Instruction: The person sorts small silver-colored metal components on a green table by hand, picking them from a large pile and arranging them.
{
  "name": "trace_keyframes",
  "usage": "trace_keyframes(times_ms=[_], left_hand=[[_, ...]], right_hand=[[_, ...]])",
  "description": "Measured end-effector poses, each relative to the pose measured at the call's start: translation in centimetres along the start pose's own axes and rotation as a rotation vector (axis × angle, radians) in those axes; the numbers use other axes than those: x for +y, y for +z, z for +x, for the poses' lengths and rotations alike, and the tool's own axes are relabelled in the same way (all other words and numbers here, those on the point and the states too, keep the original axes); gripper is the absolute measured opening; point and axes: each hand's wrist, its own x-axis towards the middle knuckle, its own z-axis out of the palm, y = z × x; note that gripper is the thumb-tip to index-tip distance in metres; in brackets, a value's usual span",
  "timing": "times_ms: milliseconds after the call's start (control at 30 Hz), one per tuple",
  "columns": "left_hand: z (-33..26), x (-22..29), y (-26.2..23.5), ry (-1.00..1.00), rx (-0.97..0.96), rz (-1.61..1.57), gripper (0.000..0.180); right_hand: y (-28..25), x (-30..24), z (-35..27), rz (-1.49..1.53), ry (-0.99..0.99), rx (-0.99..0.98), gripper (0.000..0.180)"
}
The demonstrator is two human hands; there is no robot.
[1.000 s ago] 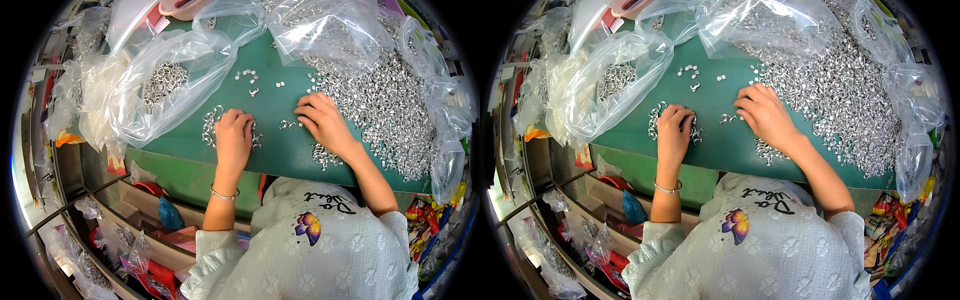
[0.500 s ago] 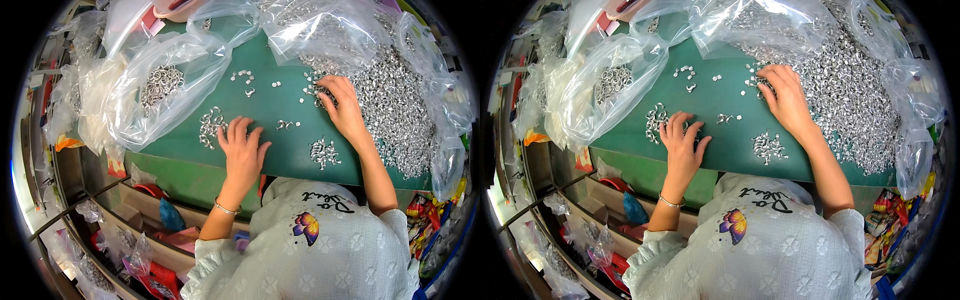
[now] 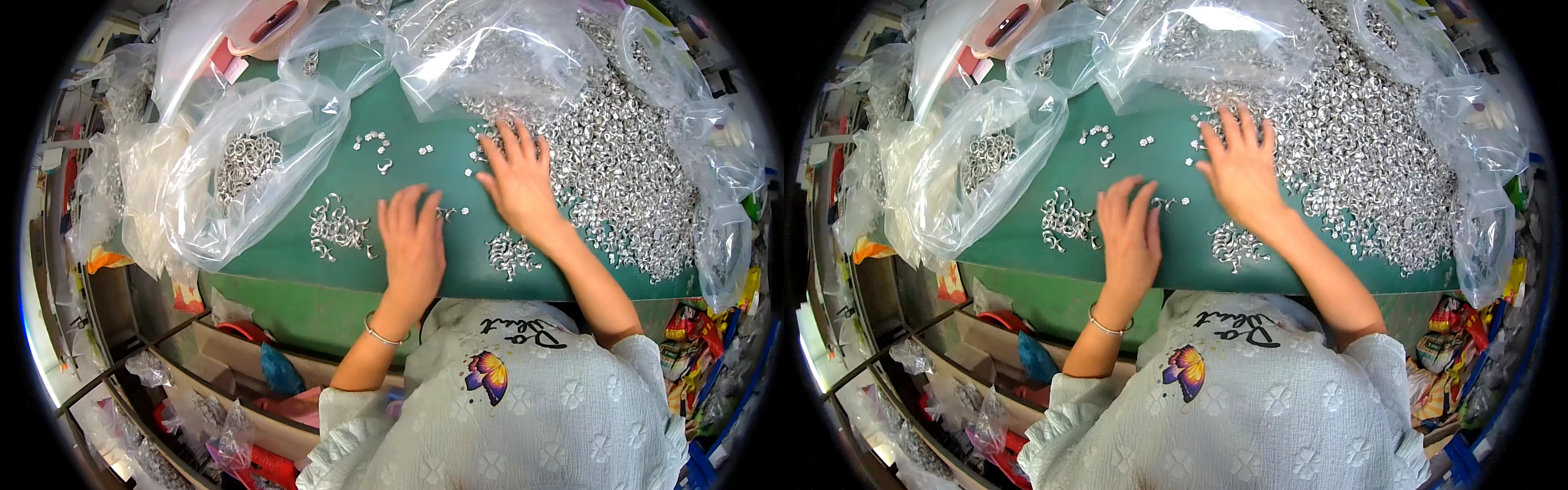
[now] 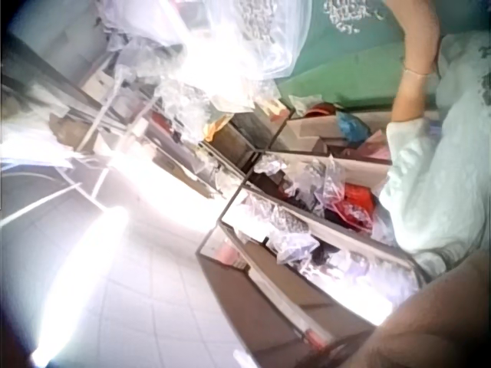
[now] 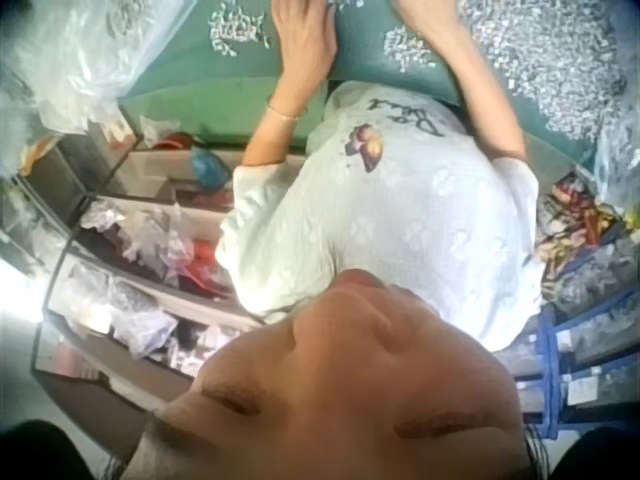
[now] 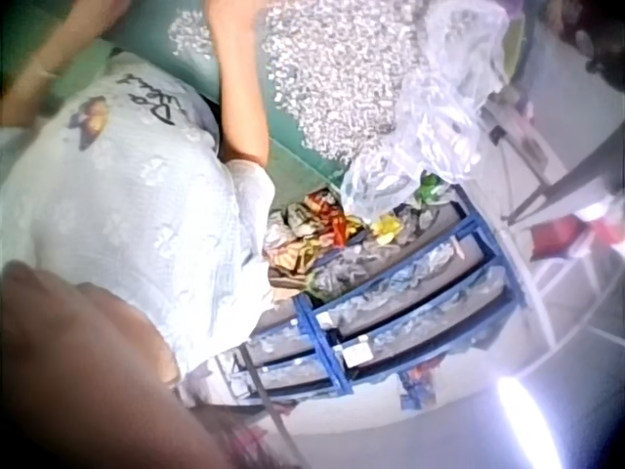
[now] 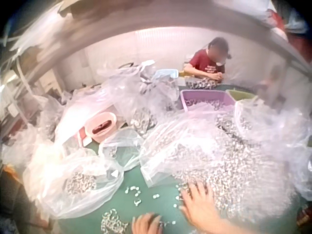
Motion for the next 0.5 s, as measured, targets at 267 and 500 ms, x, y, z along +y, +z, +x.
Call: trace_keyframes(times_ms=[267, 500], left_hand=[[-0.1, -0.6, 0.6, -0.063, 0.010, -0.003, 0.037], [0.2, -0.2, 0.9, -0.064, -0.051, -0.093, 0.032]], right_hand=[[-2.1, 1.8, -0.9, 0.544, -0.391, -0.256, 0.035], [-1.8, 4.2, -0.7, 0.661, -0.012, 0.042, 0.021]])
